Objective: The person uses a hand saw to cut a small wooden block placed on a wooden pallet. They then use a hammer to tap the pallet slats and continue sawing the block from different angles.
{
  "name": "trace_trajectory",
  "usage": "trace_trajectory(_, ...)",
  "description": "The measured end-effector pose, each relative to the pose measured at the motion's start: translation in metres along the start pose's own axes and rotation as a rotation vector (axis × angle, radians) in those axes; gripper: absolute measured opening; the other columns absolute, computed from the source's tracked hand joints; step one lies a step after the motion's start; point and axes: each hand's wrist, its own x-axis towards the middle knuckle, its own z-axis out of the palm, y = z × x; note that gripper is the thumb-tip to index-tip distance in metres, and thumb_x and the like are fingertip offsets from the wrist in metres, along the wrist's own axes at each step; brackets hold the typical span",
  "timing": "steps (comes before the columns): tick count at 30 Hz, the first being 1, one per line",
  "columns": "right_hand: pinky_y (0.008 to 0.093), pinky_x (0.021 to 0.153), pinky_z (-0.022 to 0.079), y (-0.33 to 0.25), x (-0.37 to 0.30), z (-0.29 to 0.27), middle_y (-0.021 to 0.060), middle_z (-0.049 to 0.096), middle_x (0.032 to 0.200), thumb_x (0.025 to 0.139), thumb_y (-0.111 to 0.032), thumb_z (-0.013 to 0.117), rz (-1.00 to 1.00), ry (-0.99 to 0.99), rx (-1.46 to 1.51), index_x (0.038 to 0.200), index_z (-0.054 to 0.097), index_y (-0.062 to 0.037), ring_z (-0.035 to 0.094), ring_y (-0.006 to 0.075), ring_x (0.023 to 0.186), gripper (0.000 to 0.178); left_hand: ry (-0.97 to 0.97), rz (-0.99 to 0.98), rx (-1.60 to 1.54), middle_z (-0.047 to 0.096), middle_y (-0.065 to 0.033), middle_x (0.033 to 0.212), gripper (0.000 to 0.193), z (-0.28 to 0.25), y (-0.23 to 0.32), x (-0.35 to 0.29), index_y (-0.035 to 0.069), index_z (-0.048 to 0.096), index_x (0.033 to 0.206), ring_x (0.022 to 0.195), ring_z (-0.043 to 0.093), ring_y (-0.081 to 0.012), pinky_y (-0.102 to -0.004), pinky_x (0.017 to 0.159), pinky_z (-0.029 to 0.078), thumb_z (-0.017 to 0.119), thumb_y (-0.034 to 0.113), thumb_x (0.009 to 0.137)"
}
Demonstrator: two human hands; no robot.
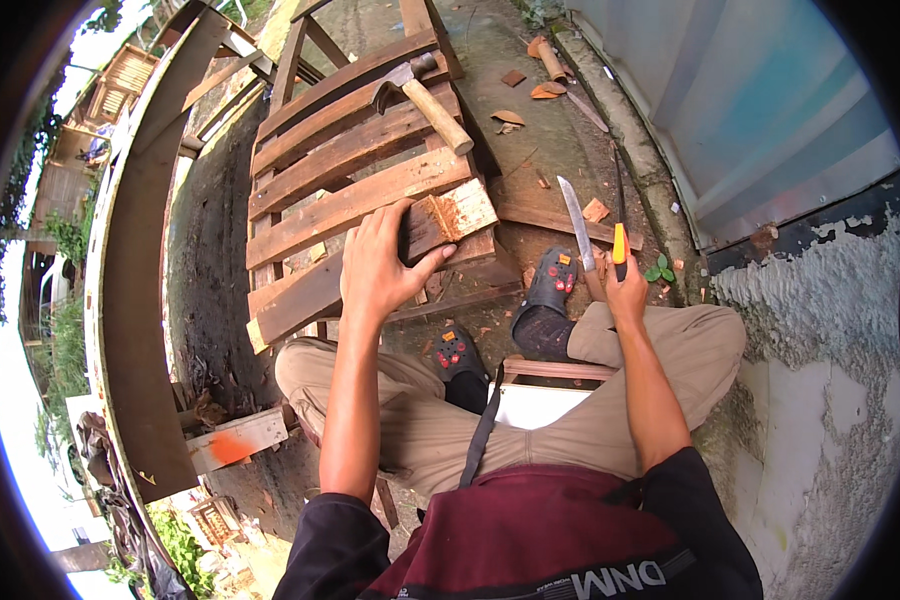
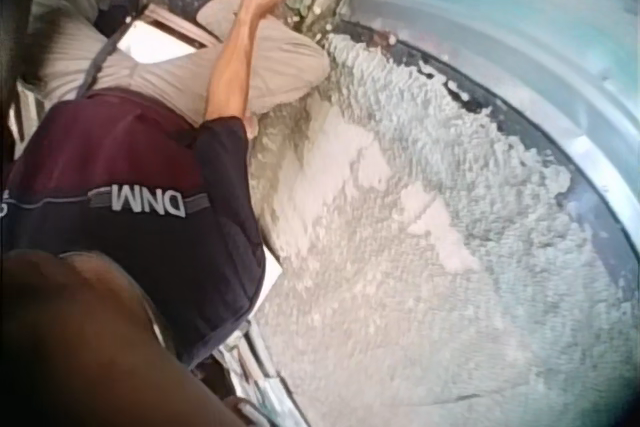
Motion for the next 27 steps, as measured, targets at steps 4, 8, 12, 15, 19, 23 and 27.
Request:
trace_trajectory(4,0.0333,0.050,0.045,-0.030,-0.001,-0.020,0.0048,0.058,0.064,0.104,-0.038,0.065,0.141,0.090,0.577,0.097,0.064,-0.0063,0.056,0.0194,0.051,0.032,0.045,0.070,-0.051,0.065,-0.0208,0.125,0.068,-0.002,-0.004,-0.001,0.004,0.059,0.135,0.117,0.061,-0.0396,-0.0474,0.101,0.045,0.074,0.051,0.087)
trace_trajectory(8,0.0304,0.049,0.037,-0.123,-0.045,-0.127,-0.0016,0.039,0.062,0.112,-0.033,0.047,0.327,-0.200,1.358,0.085,0.042,-0.0113,0.038,0.0099,0.049,0.035,0.129,-0.104,-0.083,0.068,-0.0211,0.111,0.041,0.005,-0.017,-0.003,0.000,0.067,0.116,0.110,0.061,-0.0395,-0.0478,0.096,0.045,0.056,0.038,0.103)
trace_trajectory(12,0.0304,0.049,0.036,-0.149,-0.102,-0.174,0.0014,0.040,0.063,0.113,-0.036,0.041,0.358,-0.507,1.651,0.093,0.041,-0.0127,0.037,0.0112,0.048,0.031,0.180,-0.278,0.083,0.068,-0.0215,0.095,0.040,0.013,-0.008,0.005,-0.002,0.069,0.093,0.096,0.062,-0.0413,-0.0506,0.087,0.046,0.052,0.032,0.106)
trace_trajectory(15,0.0312,0.049,0.036,-0.164,-0.123,-0.175,0.0021,0.040,0.062,0.113,-0.036,0.041,0.416,-0.631,1.634,0.093,0.041,-0.0125,0.037,0.0115,0.048,0.031,0.178,-0.288,0.067,0.068,-0.0223,0.097,0.040,0.012,-0.006,0.006,-0.002,0.069,0.094,0.096,0.062,-0.0419,-0.0508,0.087,0.046,0.052,0.032,0.106)
trace_trajectory(19,0.0321,0.048,0.036,-0.169,-0.136,-0.173,0.0029,0.039,0.061,0.113,-0.035,0.042,0.495,-0.627,1.587,0.093,0.041,-0.0120,0.037,0.0119,0.046,0.030,0.191,-0.288,0.084,0.068,-0.0225,0.097,0.039,0.014,-0.007,0.008,-0.002,0.070,0.096,0.097,0.062,-0.0416,-0.0516,0.088,0.045,0.051,0.031,0.105)
trace_trajectory(23,0.0315,0.046,0.036,-0.171,-0.161,-0.179,0.0031,0.038,0.058,0.113,-0.032,0.040,0.511,-0.592,1.548,0.090,0.041,-0.0100,0.037,0.0126,0.046,0.032,0.192,-0.310,0.094,0.069,-0.0219,0.098,0.040,0.013,-0.001,0.008,-0.002,0.071,0.097,0.097,0.062,-0.0410,-0.0516,0.089,0.045,0.051,0.031,0.105)
trace_trajectory(27,0.0305,0.045,0.036,-0.165,-0.173,-0.191,0.0023,0.037,0.057,0.113,-0.029,0.040,0.588,-0.599,1.475,0.086,0.041,-0.0095,0.036,0.0121,0.045,0.033,0.209,-0.292,0.091,0.069,-0.0215,0.098,0.040,0.014,-0.004,0.008,-0.002,0.072,0.098,0.098,0.063,-0.0404,-0.0501,0.089,0.045,0.050,0.032,0.104)
